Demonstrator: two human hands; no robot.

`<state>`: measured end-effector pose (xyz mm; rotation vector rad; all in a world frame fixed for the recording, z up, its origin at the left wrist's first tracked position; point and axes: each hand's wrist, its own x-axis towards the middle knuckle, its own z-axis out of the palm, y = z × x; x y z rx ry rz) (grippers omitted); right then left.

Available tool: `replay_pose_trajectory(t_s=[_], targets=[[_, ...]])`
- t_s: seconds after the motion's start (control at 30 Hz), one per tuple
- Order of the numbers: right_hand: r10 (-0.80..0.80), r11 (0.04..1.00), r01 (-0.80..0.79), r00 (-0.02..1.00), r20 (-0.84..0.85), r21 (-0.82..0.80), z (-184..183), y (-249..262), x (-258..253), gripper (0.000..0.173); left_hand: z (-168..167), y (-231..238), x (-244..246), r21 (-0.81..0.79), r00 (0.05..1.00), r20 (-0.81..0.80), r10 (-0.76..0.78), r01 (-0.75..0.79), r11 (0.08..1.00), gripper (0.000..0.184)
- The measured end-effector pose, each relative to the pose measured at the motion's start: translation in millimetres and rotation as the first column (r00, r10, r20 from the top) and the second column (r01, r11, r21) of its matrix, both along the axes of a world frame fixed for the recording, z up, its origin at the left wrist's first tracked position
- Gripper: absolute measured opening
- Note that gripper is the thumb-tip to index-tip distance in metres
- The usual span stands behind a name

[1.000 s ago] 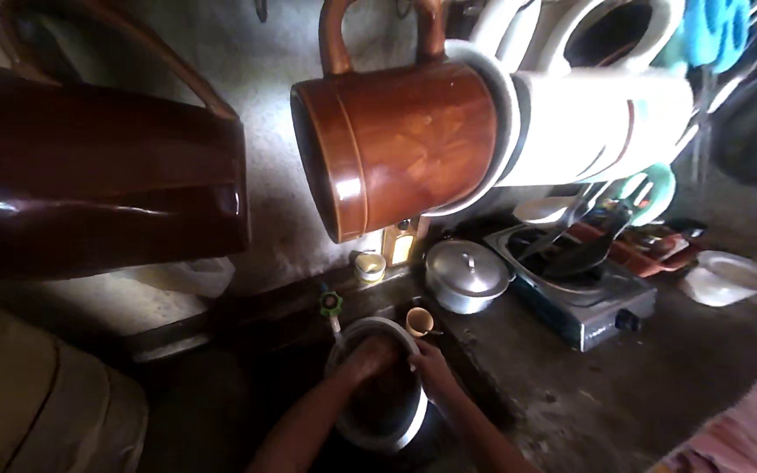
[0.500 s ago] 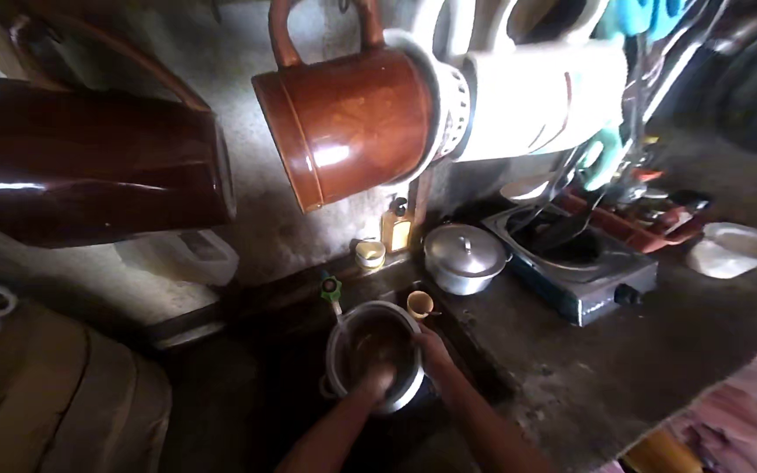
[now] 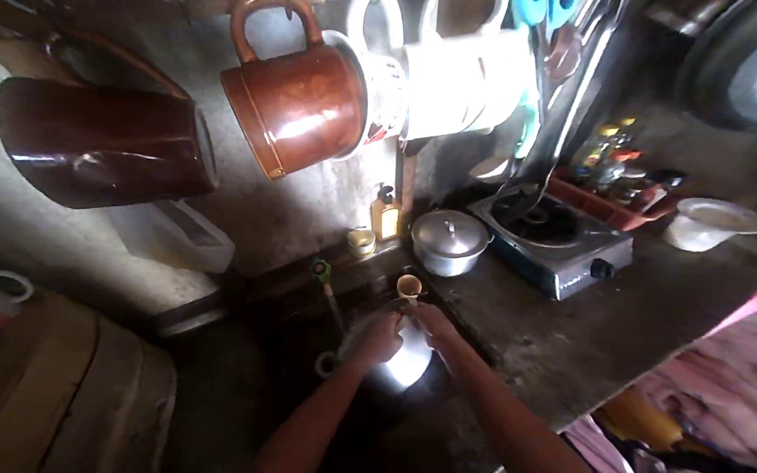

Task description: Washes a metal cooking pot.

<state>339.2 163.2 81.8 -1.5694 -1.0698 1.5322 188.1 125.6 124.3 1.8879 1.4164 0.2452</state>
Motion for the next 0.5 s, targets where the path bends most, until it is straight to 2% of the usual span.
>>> replay_pose_trajectory(t_s=[0.1, 0.2, 0.27, 0.37, 0.5], targets=[[0.134, 0.987, -0.147, 0.975, 0.179, 0.065, 16, 4, 16, 0.034, -11, -2, 7, -0.046, 0.942, 0.310, 0.129, -0.120, 0.992, 0.045], [0.189, 0.960, -0.240, 0.936, 0.296, 0.146, 31, 6, 31, 0.037, -27, 1, 18, -0.125, 0.797, 0.541, 0.269, -0.240, 0.963, 0.044], [0.183, 0.938, -0.257, 0.936, 0.300, 0.232, 39, 4, 43, 0.039, -35, 4, 20, -0.180, 0.704, 0.611, 0.362, -0.322, 0.930, 0.041], [0.097, 0.937, -0.164, 0.971, 0.220, 0.308, 49, 0, 60, 0.038, -38, 2, 15, -0.257, 0.569, 0.679, 0.464, -0.408, 0.876, 0.037], [-0.004, 0.941, -0.044, 0.990, 0.140, 0.335, 35, 0, 77, 0.033, -43, 0, -11, -0.368, 0.403, 0.716, 0.571, -0.477, 0.798, 0.037]])
